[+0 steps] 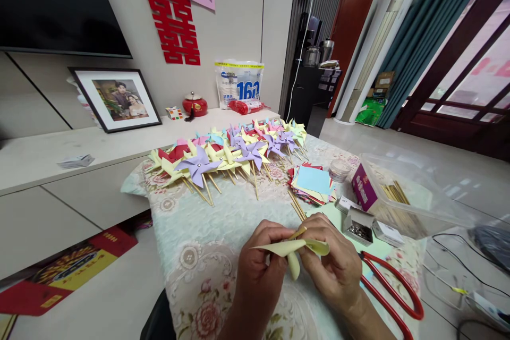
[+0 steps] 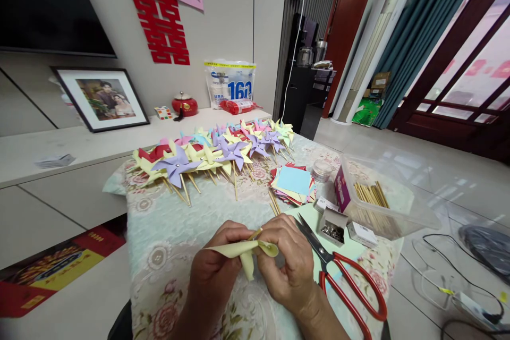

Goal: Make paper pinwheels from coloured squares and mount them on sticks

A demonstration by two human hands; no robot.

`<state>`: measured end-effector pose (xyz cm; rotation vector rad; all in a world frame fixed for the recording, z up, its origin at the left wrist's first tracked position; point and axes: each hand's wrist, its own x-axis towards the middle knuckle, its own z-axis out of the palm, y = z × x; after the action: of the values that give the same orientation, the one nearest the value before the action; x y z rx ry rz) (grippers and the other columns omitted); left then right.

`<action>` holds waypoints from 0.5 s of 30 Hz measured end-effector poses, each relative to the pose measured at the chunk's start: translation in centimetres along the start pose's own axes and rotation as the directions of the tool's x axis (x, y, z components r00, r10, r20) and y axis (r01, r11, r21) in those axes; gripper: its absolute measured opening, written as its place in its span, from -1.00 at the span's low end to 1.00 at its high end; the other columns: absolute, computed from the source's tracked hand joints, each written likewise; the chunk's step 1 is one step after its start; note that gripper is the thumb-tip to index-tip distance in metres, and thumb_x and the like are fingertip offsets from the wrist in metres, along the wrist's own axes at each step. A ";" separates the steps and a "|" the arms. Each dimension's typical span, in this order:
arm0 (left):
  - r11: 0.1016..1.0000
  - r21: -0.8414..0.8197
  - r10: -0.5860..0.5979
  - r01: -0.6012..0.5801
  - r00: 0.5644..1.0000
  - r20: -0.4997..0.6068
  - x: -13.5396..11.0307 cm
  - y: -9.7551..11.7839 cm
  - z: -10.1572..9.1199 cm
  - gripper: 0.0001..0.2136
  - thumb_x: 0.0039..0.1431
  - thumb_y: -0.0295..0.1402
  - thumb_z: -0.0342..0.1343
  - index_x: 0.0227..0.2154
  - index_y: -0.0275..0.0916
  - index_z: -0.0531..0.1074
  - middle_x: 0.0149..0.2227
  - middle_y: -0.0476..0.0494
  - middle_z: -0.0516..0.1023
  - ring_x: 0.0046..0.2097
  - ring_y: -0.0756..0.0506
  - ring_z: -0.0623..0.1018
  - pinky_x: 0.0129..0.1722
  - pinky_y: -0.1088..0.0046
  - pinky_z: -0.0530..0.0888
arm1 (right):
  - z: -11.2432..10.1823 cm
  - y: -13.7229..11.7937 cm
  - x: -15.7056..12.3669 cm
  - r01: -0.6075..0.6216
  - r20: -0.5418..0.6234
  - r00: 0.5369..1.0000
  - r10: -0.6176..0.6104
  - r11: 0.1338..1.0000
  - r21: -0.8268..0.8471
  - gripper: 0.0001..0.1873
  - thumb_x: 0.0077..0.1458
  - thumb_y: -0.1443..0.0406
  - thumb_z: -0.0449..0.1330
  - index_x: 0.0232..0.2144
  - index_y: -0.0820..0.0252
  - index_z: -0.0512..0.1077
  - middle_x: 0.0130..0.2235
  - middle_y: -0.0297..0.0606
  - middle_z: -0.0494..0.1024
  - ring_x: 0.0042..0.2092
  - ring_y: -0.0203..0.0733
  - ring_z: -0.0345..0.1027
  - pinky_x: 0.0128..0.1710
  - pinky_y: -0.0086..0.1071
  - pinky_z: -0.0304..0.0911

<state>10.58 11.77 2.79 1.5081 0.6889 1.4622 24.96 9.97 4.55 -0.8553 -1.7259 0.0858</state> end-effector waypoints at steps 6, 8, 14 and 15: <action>0.995 -0.060 -0.085 0.084 0.996 -0.011 -0.5 0.0 0.2 -0.82 0.09 -0.57 0.13 -0.33 -0.18 0.56 -0.41 0.00 0.52 -0.38 -0.02 0.49 -0.38 0.50 0.40 | -0.3 -0.3 0.3 0.058 0.026 0.998 -0.058 0.998 -0.007 -0.74 0.07 0.56 0.12 -0.25 0.19 0.44 -0.37 -0.20 0.56 -0.34 -0.13 0.41 -0.34 -0.20 0.26; 0.988 -0.085 -0.126 0.125 0.992 -0.004 -0.4 0.1 0.1 -0.84 0.10 -0.56 0.14 -0.34 -0.18 0.55 -0.43 0.01 0.51 -0.39 -0.01 0.47 -0.37 0.50 0.39 | -0.4 -0.4 0.3 0.072 0.040 0.997 -0.072 0.997 -0.017 -0.73 0.06 0.56 0.11 -0.24 0.20 0.44 -0.36 -0.19 0.56 -0.34 -0.12 0.41 -0.33 -0.19 0.26; 0.997 -0.066 -0.047 0.048 0.999 0.011 -0.2 0.2 0.0 -0.85 0.15 -0.53 0.13 -0.32 -0.18 0.56 -0.34 -0.05 0.49 -0.29 -0.05 0.50 -0.28 0.47 0.40 | -0.7 -0.6 0.3 0.100 0.047 0.994 -0.097 0.992 -0.074 -0.74 0.06 0.54 0.09 -0.24 0.20 0.43 -0.37 -0.20 0.53 -0.36 -0.13 0.40 -0.36 -0.20 0.24; 0.996 -0.065 -0.053 0.054 0.998 0.018 -0.2 0.2 -0.1 -0.85 0.17 -0.53 0.12 -0.32 -0.18 0.55 -0.34 -0.05 0.49 -0.28 -0.05 0.49 -0.28 0.46 0.40 | -0.7 -0.6 0.4 0.107 0.046 0.994 -0.104 0.991 -0.082 -0.74 0.05 0.54 0.09 -0.24 0.20 0.43 -0.38 -0.20 0.53 -0.36 -0.13 0.40 -0.36 -0.21 0.24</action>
<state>10.45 11.53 2.88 1.4395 0.6598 1.4176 25.27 9.48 5.38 -0.8269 -1.8213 -0.0405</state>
